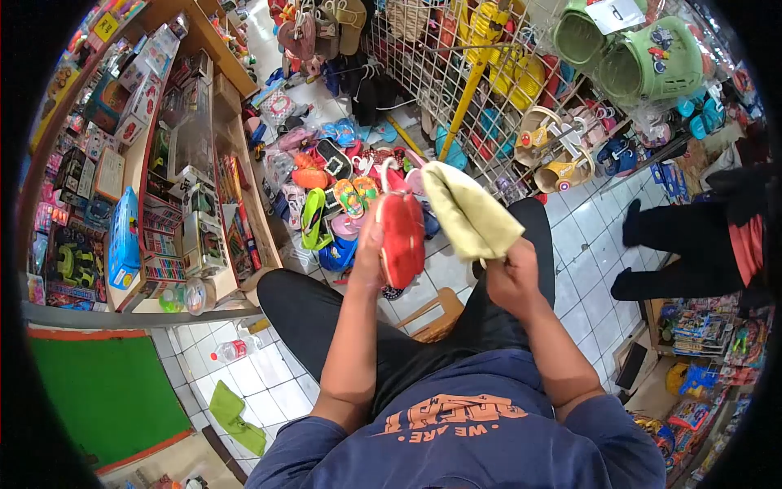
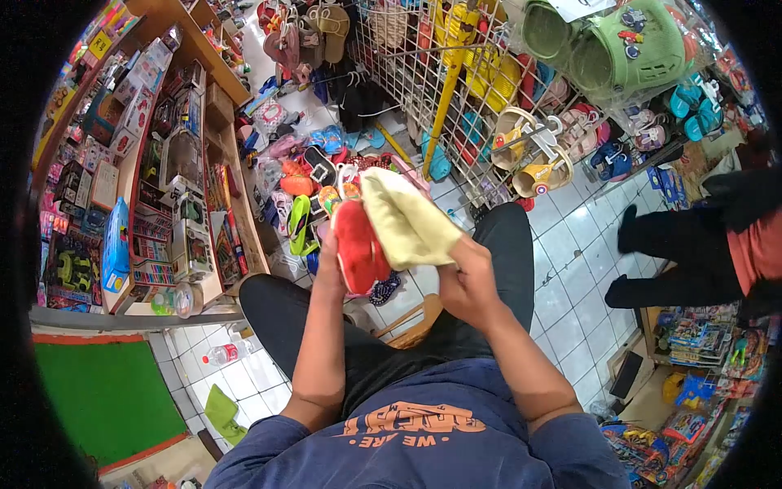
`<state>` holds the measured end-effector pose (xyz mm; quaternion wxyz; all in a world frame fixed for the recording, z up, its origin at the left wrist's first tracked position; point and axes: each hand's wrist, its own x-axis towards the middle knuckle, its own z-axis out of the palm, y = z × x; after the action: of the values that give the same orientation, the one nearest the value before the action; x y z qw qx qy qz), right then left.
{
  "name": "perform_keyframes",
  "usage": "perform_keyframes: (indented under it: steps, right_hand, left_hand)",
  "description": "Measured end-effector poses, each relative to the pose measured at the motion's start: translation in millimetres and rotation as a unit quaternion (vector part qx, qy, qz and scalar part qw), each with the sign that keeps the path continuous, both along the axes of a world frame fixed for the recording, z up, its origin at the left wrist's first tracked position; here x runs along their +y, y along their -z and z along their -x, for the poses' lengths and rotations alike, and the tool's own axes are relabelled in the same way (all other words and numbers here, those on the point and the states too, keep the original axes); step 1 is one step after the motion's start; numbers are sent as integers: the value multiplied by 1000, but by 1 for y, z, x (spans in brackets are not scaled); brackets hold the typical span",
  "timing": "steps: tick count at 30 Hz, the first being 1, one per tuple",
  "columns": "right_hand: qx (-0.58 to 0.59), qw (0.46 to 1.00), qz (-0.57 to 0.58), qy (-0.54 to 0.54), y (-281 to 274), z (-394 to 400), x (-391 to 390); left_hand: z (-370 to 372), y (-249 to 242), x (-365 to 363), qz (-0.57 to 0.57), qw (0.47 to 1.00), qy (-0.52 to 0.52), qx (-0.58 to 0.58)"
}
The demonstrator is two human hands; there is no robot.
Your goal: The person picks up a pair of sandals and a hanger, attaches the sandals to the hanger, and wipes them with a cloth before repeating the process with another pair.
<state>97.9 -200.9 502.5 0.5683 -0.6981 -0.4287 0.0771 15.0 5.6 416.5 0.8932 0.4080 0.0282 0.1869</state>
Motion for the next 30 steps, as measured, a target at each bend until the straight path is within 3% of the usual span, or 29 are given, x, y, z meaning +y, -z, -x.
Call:
perform_keyframes:
  steps: [2,3,4,6,7,8,10,12,14,15,16,18,21,22,25,27,30]
  right_hand:
    - [-66,997,16,-24,9,1,20]
    - [-91,994,44,-43,11,9,33]
    - [-116,989,71,-62,15,20,46]
    - [-98,993,42,-54,31,38,46]
    - [-82,987,71,-115,32,42,43]
    - [-63,977,101,-175,34,48,39]
    - [-90,977,87,-173,27,49,27]
    - [188,940,156,-237,14,38,7]
    - [136,971,167,-106,12,23,-7]
    - [93,988,99,-68,7,20,-5]
    - [94,988,102,-71,0,18,-2]
    - [-34,999,-39,5,-16,14,13]
    - [-117,993,-6,-15,-23,5,40]
    - [-38,998,12,-48,-12,7,47]
    - [-63,996,37,-49,6,10,59]
    - [-8,998,44,-33,9,11,60]
    - [56,992,111,-14,-5,12,56]
  left_hand:
    - [-2,21,-9,51,996,72,32]
    - [-8,28,-19,-29,999,38,9]
    - [2,22,-35,163,977,-5,141]
    - [-1,66,-32,280,957,-53,47]
    - [6,56,-24,363,915,88,-153]
    - [-2,46,6,345,931,98,-73]
    - [0,19,-1,306,948,-71,62]
    - [5,3,9,259,962,-56,63]
    - [2,6,18,137,980,-60,130]
    - [-4,4,14,109,988,-63,87]
    - [-1,-4,4,44,992,-65,98]
    - [-3,2,-9,73,990,-34,114]
    - [-1,21,-17,36,990,16,133]
    - [2,22,-19,17,987,50,152]
    - [2,22,-28,76,986,-3,145]
    - [0,15,-27,105,980,-12,171]
    - [0,5,-24,-53,976,16,210]
